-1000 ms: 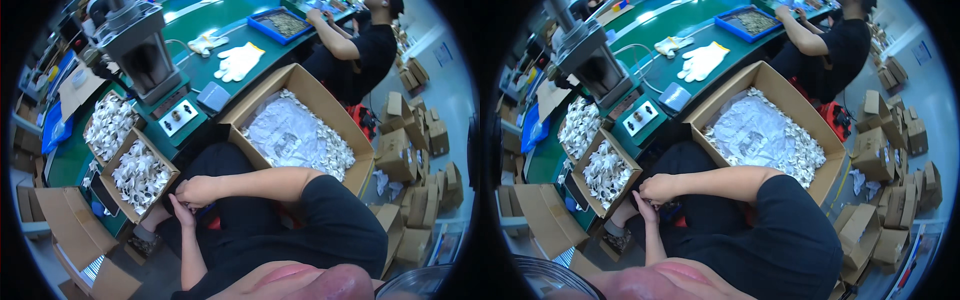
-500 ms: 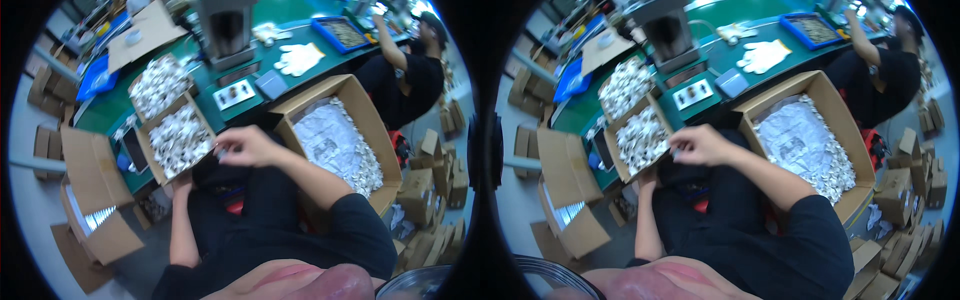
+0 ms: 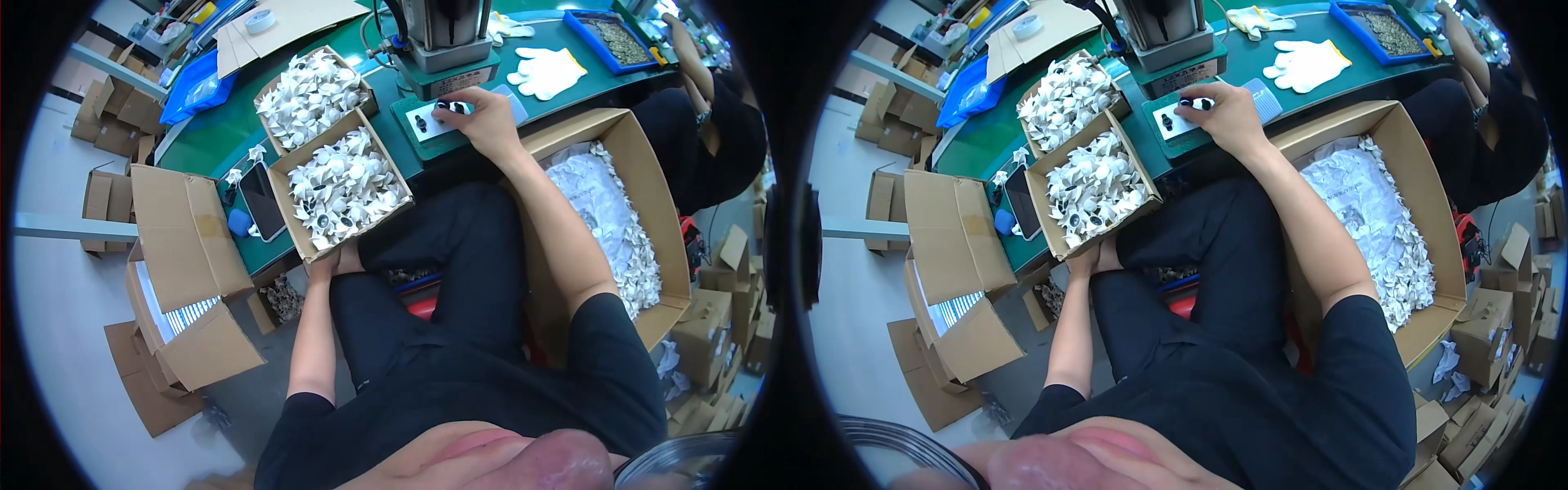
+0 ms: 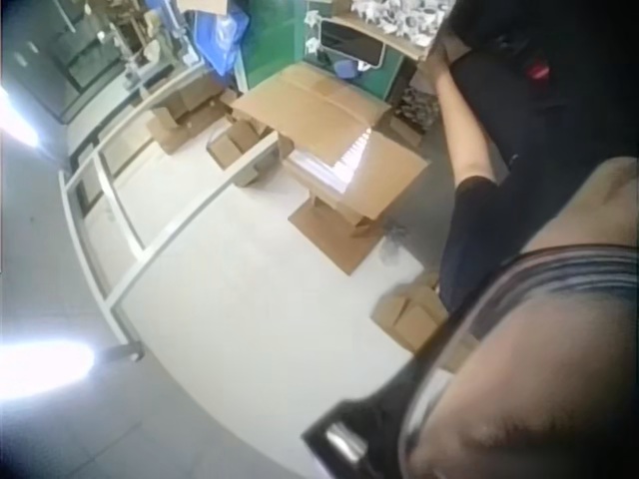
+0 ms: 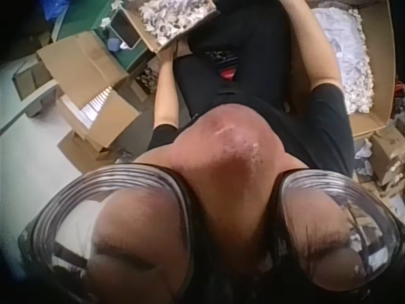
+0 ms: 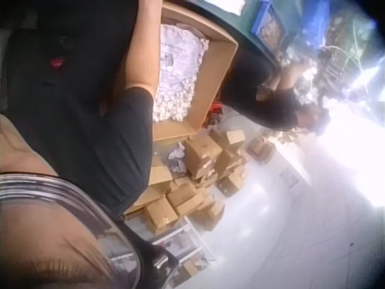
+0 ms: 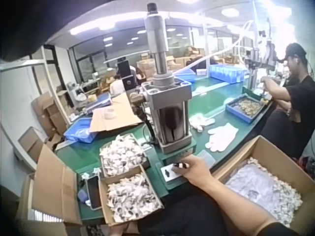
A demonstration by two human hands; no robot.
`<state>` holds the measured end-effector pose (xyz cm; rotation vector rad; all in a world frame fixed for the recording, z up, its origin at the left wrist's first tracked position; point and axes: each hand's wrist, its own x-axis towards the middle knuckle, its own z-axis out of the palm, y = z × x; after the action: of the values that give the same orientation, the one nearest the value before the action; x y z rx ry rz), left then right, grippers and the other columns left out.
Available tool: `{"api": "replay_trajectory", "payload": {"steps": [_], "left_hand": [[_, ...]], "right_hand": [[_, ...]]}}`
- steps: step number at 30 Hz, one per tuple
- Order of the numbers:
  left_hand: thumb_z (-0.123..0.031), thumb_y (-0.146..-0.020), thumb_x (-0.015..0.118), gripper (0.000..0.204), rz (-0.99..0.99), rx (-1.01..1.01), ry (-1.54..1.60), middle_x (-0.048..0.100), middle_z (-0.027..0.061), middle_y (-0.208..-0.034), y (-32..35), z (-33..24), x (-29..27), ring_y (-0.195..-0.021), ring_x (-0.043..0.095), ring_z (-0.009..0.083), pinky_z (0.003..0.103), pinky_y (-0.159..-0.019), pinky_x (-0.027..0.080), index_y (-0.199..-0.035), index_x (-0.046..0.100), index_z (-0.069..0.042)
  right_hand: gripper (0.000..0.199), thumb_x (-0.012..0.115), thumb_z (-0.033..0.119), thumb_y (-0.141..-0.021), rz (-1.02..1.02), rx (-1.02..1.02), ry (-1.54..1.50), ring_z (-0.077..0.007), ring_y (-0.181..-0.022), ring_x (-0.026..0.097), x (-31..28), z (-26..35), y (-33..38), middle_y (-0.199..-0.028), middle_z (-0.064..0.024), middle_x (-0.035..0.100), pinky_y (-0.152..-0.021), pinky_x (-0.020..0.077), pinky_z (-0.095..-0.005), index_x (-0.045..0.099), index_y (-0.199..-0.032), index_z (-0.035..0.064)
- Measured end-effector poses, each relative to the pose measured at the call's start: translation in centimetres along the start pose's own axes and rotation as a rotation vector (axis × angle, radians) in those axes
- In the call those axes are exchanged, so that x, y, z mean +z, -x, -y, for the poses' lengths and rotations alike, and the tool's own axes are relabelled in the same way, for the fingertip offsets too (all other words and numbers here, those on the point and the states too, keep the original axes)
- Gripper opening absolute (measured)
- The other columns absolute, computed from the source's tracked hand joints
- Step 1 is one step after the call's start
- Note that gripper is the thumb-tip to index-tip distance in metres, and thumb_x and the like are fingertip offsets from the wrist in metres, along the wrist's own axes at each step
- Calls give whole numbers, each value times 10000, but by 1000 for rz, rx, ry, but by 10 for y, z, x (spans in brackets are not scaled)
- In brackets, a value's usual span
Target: Assembling and sorting small white electronic components into boxes at a manual assembly station.
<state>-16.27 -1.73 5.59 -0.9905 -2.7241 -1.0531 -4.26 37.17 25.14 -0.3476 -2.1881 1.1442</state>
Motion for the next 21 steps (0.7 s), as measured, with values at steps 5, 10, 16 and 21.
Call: {"api": "replay_trajectory", "payload": {"steps": [5,10,16,21], "left_hand": [[-380,-942,662,582,38,-83,2,520,162,-1498,12,13,2,-1387,467,366,437,-1148,372,-1435,549,-92],[-386,-953,635,551,20,-49,-75,551,174,-1459,11,23,18,-1354,495,376,448,-1126,391,-1405,571,-78],[-405,-964,619,532,234,-367,-346,614,173,-1404,44,80,-8,-1306,553,372,458,-1069,433,-1369,607,-59],[-408,-979,587,511,222,-236,-335,635,178,-1369,19,66,11,-1273,573,381,454,-1038,451,-1340,627,-49]], "right_hand": [[278,839,199,-819,92,38,72,-178,-771,676,-4,13,-4,-895,-125,750,-690,517,-303,780,-1024,21],[286,807,229,-840,138,40,186,-232,-817,694,-10,8,-5,-937,-156,744,-715,535,-338,775,-1042,29],[260,764,245,-876,-260,-122,130,-268,-820,685,-94,-47,36,-924,-155,726,-762,545,-363,761,-1007,20],[480,735,252,-878,-162,443,937,-395,-1192,562,-218,-153,229,-1281,-205,591,-1009,467,-472,603,-1263,-2]]}}
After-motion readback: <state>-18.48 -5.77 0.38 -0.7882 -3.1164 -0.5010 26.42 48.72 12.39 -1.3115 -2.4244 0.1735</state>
